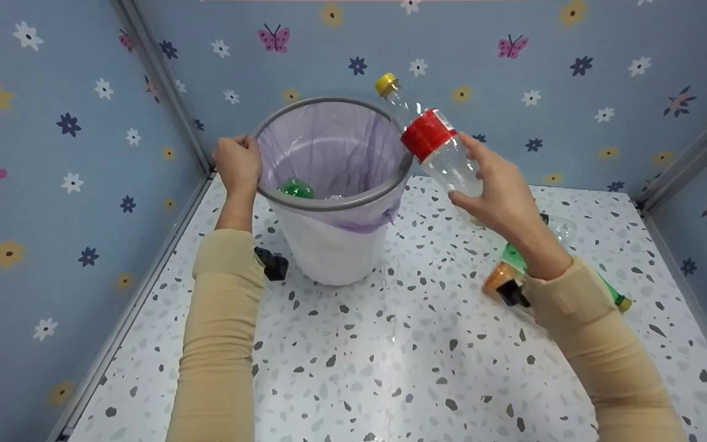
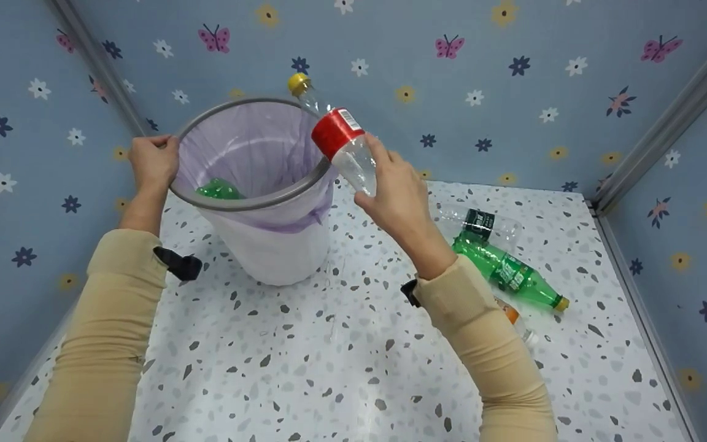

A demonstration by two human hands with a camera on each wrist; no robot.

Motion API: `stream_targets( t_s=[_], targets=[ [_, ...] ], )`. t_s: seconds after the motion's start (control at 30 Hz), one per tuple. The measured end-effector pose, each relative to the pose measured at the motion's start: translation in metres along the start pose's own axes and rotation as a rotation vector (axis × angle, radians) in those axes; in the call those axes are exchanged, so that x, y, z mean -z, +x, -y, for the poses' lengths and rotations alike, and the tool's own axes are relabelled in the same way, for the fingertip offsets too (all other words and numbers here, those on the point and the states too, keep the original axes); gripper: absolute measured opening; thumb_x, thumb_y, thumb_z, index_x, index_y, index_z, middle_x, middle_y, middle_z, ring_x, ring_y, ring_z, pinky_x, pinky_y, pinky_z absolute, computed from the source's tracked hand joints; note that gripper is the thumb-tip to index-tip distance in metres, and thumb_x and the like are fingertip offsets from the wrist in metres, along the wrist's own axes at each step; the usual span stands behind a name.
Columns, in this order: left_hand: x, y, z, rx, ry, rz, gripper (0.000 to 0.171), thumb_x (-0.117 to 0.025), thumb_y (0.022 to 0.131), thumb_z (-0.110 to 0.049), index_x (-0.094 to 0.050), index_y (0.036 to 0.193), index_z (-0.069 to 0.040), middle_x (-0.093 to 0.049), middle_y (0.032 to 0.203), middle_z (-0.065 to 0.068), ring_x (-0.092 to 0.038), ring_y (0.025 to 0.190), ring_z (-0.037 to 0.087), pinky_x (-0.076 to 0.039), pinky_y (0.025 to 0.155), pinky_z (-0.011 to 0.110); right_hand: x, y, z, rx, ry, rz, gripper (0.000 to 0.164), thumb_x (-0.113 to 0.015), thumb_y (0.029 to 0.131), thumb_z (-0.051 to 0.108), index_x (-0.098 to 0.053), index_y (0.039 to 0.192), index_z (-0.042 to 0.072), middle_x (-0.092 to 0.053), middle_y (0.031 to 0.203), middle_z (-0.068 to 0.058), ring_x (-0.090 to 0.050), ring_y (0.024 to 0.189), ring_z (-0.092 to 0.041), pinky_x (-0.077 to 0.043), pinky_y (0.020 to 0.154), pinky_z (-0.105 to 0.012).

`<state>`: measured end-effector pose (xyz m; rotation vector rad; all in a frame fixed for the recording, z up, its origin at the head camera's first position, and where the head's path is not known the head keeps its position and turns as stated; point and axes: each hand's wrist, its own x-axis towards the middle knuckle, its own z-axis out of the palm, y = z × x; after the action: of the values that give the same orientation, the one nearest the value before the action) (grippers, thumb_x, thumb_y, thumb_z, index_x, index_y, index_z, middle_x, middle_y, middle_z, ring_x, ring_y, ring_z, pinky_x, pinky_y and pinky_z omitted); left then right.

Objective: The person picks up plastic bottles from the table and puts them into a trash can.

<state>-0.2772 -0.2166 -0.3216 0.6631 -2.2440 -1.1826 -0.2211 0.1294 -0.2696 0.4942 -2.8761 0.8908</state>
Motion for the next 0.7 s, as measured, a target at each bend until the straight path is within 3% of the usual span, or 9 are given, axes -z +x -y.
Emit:
stream_targets(
  t_s=[0.2, 0.53, 0.7],
  targets=[
    [-0.001, 0.0, -0.001, 0.012, -0.001, 0.006, 0.028, -0.042, 0.092, -0.016, -0.06, 0.074, -0.003, -0.043, 0.06, 0.0, -0.037, 0.057, 0.013, -0.029, 0.054, 0.025, 0.001, 0.014, 0.019, 0.011, -0.005, 0.031, 0.08, -0.068, 0.077, 0.014, -0.021, 0.14, 0.027, -0.04, 0.131, -0.009, -0.045, 0.109, -0.029, -0.041, 0.083, -0.046],
    [0.0, 0.0, 0.0, -0.014, -0.01, -0.008, 0.036, -0.043, 0.091, -0.015, -0.042, 0.056, -0.01, -0.031, 0.05, -0.003, -0.028, 0.047, 0.01, -0.023, 0.049, 0.026, -0.001, 0.037, 0.046, 0.081, -0.06, 0.045, 0.077, -0.068, 0.075, 0.014, -0.026, 0.139, 0.021, -0.042, 0.131, -0.008, -0.041, 0.115, -0.026, -0.036, 0.089, -0.045],
    [0.0, -0.001, 0.0, -0.028, -0.015, -0.018, 0.036, -0.044, 0.091, -0.014, -0.042, 0.055, -0.01, -0.029, 0.049, -0.004, -0.025, 0.045, 0.009, -0.022, 0.048, 0.026, -0.003, 0.051, 0.064, 0.057, -0.114, 0.093, 0.079, -0.067, 0.075, 0.013, -0.023, 0.14, 0.023, -0.038, 0.135, -0.006, -0.039, 0.118, -0.025, -0.034, 0.092, -0.045]
  ],
)
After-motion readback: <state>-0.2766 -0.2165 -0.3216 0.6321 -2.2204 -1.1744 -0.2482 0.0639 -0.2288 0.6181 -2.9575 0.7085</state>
